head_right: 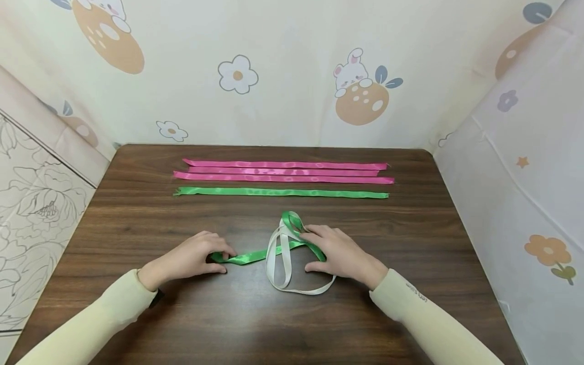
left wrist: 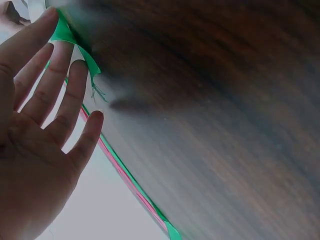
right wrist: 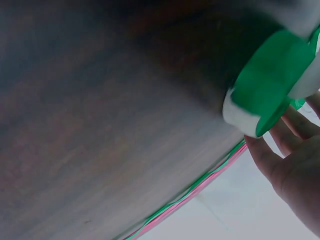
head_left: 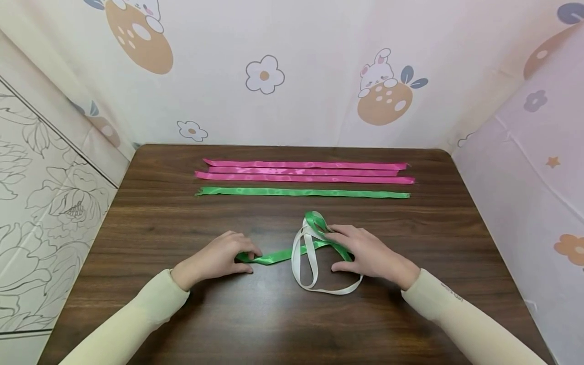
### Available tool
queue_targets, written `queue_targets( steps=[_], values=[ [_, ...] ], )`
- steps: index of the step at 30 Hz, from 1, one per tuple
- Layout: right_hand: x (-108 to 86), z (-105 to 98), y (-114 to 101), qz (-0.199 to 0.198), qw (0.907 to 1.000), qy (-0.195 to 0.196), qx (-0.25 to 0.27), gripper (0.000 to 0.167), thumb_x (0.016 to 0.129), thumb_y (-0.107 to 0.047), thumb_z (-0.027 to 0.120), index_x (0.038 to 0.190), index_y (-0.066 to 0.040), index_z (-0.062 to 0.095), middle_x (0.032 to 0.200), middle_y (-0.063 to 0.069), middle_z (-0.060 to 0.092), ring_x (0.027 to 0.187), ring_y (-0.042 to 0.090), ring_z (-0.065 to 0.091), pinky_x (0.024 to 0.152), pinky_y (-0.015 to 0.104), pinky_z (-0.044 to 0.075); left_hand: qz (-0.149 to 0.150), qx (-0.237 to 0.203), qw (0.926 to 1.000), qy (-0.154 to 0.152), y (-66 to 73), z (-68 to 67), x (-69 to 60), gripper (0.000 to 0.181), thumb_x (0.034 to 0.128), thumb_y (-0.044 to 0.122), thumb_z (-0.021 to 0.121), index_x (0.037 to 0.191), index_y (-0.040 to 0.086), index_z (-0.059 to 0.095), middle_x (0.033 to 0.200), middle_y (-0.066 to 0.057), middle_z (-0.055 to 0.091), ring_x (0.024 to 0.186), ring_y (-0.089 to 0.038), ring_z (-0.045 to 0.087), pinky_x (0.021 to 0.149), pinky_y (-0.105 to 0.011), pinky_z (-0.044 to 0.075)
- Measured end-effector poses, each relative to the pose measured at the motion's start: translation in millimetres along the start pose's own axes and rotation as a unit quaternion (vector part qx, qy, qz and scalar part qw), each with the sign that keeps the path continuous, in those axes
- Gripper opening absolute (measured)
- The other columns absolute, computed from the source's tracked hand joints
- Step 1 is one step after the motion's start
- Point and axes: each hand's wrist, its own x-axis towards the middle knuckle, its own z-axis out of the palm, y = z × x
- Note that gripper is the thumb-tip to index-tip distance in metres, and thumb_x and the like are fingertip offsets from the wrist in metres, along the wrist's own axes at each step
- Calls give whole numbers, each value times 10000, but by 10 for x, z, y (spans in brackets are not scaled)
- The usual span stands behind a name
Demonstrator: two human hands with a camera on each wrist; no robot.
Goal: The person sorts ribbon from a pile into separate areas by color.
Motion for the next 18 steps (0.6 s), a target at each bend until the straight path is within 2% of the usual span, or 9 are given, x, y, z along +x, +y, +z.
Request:
queue_targets(
  steps=[5,18],
  values=[
    [-99,38,-82,21,9999,-122,46,742,845,-497,822,1464,-169,579,1559,100,510,1401,295,526,1091,560,470,39,11,10000,17,6,12,-26,279,853,281,856,1111,214,773,876,156,701,844,-53,560,922,-375,468],
    [-322,114,-226,-161,9998,-137,-52,712,836,-493,831,1430,-169,609,1500,51,554,1364,242,544,1052,499,499,119,85,9998,104,-36,-9,-69,218,871,220,841,1078,219,773,824,215,648,836,-56,571,1013,-427,479]
  ],
)
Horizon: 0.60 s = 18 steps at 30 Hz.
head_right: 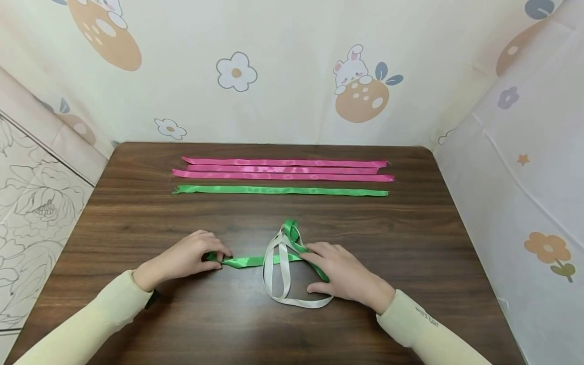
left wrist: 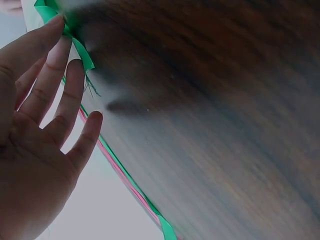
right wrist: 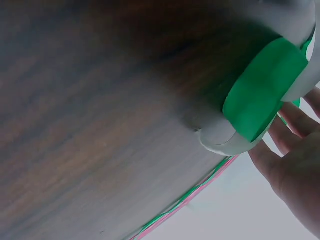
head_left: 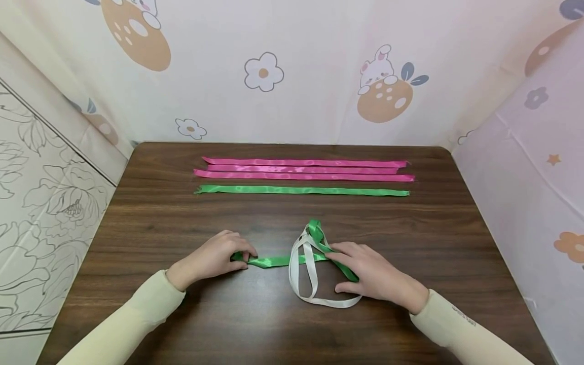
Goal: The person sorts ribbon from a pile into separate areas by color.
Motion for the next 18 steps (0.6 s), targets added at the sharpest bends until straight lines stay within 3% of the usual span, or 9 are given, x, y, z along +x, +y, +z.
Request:
queue_targets(
  steps=[9,13,18],
  values=[
    [-44,8,-37,-20,9999,87,-76,671,843,-469,831,1403,-161,629,1464,43,590,1308,220,587,1011,474,514,-26,46,10000,37,-27,1,-29,199,881,205,831,1071,213,773,834,210,650,848,-56,573,1011,-426,482],
    [-2,26,-37,-45,9988,439,-221,559,855,-423,832,1327,-164,682,1375,42,654,1240,215,638,977,464,536,-24,13,10000,53,-17,-7,-35,200,880,200,830,1072,212,774,835,207,651,855,-57,584,1025,-431,483],
    [50,90,-30,-165,9918,1154,-533,330,833,-315,867,1116,-178,768,1207,11,722,1086,178,694,893,417,568,-35,-55,9999,83,9,-25,-40,199,877,204,833,1068,209,776,837,205,655,861,-64,601,1020,-428,488]
  ],
)
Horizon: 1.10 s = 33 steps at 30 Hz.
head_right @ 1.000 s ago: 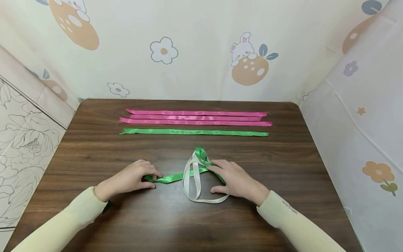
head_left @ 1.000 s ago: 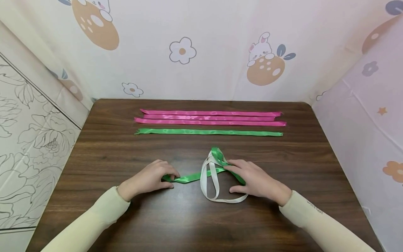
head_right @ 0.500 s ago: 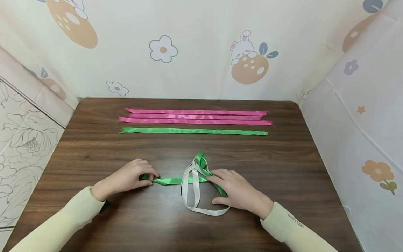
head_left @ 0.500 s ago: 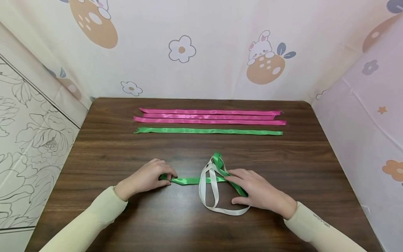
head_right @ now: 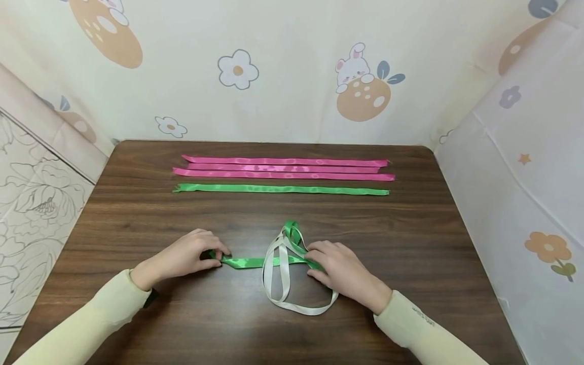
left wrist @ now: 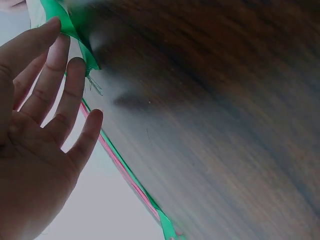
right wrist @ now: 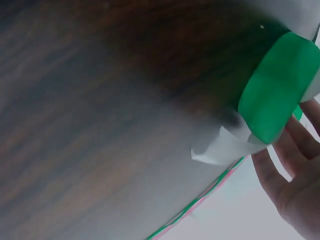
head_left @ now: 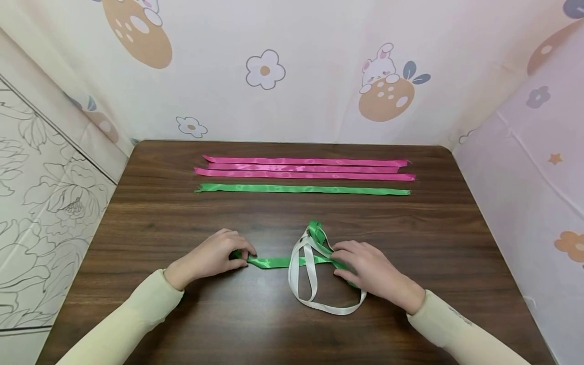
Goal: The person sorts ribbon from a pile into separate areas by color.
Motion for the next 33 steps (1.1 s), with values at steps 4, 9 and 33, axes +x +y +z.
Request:
queue_targets(
  steps=[4,9,33],
  values=[
    [30,49,5,-118,9988,445,-142,193,803,-225,891,956,-188,779,1099,0,741,979,156,704,813,379,571,-6,-46,10000,17,3,2,-4,199,872,215,839,1062,207,778,831,209,655,862,-57,610,1002,-425,496],
    [48,38,-10,-86,9981,587,-160,138,805,-179,879,874,-199,761,1052,-5,741,952,156,700,782,373,558,12,-70,10000,22,2,13,9,201,875,235,837,1065,213,779,830,210,655,858,-49,618,987,-425,496],
    [244,-431,-207,-151,9901,1393,-13,155,780,-118,795,821,-182,660,1030,12,757,921,167,718,828,411,580,204,-452,9961,728,403,-45,460,313,909,295,805,1174,137,750,1051,17,763,986,-153,692,944,-410,543]
  ],
)
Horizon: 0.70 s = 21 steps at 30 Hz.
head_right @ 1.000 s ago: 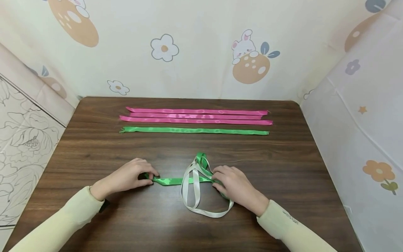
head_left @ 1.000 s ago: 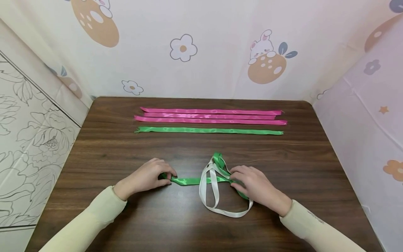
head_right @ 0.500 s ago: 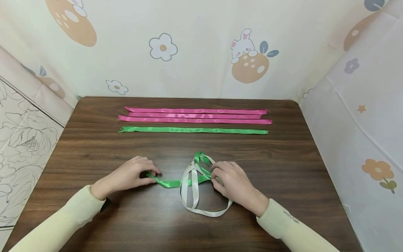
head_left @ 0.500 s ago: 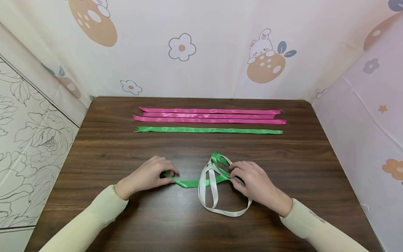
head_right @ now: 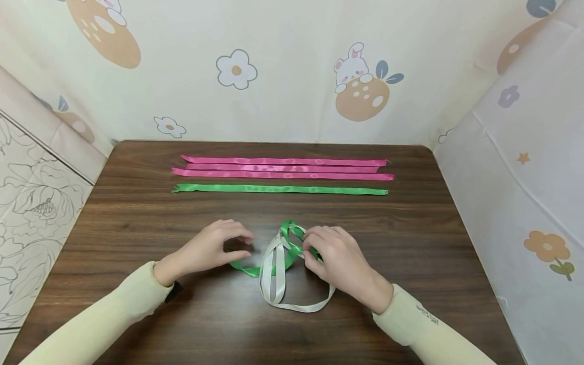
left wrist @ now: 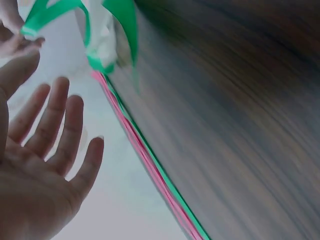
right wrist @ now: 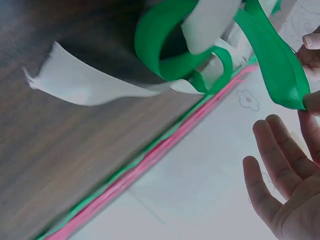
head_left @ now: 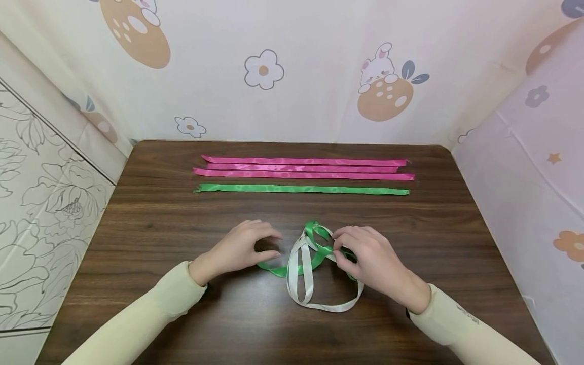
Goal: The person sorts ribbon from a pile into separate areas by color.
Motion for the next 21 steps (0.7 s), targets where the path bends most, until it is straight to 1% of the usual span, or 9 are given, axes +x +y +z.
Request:
queue_targets(
  steps=[3,6,8,11,14,17,19,21],
  values=[
    [32,-42,-6,26,9999,97,3,152,777,-114,799,831,-172,670,1019,8,759,901,159,719,811,402,581,56,-435,9989,156,87,59,99,363,901,251,814,1215,94,720,1097,-40,757,988,-198,705,917,-388,566],
    [58,-70,-4,39,9999,157,47,150,777,-113,802,847,-167,682,1010,-2,757,883,143,716,790,394,579,109,-809,9960,351,168,125,186,416,891,225,825,1256,80,687,1128,-62,743,999,-213,704,900,-371,582],
    [72,-88,1,51,9998,193,80,149,779,-113,804,859,-164,689,1005,-6,756,878,135,712,783,394,580,145,-969,9941,471,214,166,240,442,887,225,829,1273,78,671,1143,-68,734,1010,-218,699,899,-368,586],
    [90,-113,8,51,9996,253,104,145,781,-106,798,870,-157,695,999,-4,754,875,130,706,781,397,580,159,-1027,9930,560,273,217,309,477,883,232,834,1297,86,647,1157,-66,729,1019,-213,687,910,-360,581],
    [103,-137,14,42,9994,323,139,140,779,-91,786,870,-149,697,987,5,752,865,134,703,777,403,577,146,-1160,9919,500,324,261,366,520,878,227,837,1328,77,624,1174,-77,731,1040,-214,676,934,-377,574],
    [112,-159,22,58,9992,367,165,128,781,-85,771,865,-143,694,981,8,751,857,139,701,774,408,572,63,-1389,9898,297,367,313,412,574,884,234,833,1377,71,588,1205,-52,739,1104,-206,675,994,-396,550],
    [113,-166,26,76,9991,372,186,127,779,-82,767,859,-142,689,980,8,750,855,141,701,773,410,573,-10,-1648,9862,132,397,346,436,605,886,234,831,1402,72,562,1222,-44,741,1151,-217,680,1036,-429,534],
    [111,-168,29,86,9991,378,196,126,780,-81,764,857,-142,685,981,7,750,859,144,702,778,413,574,-132,-1884,9820,-28,430,374,453,632,885,240,832,1424,85,540,1238,-34,743,1188,-214,689,1071,-438,517]
  ],
)
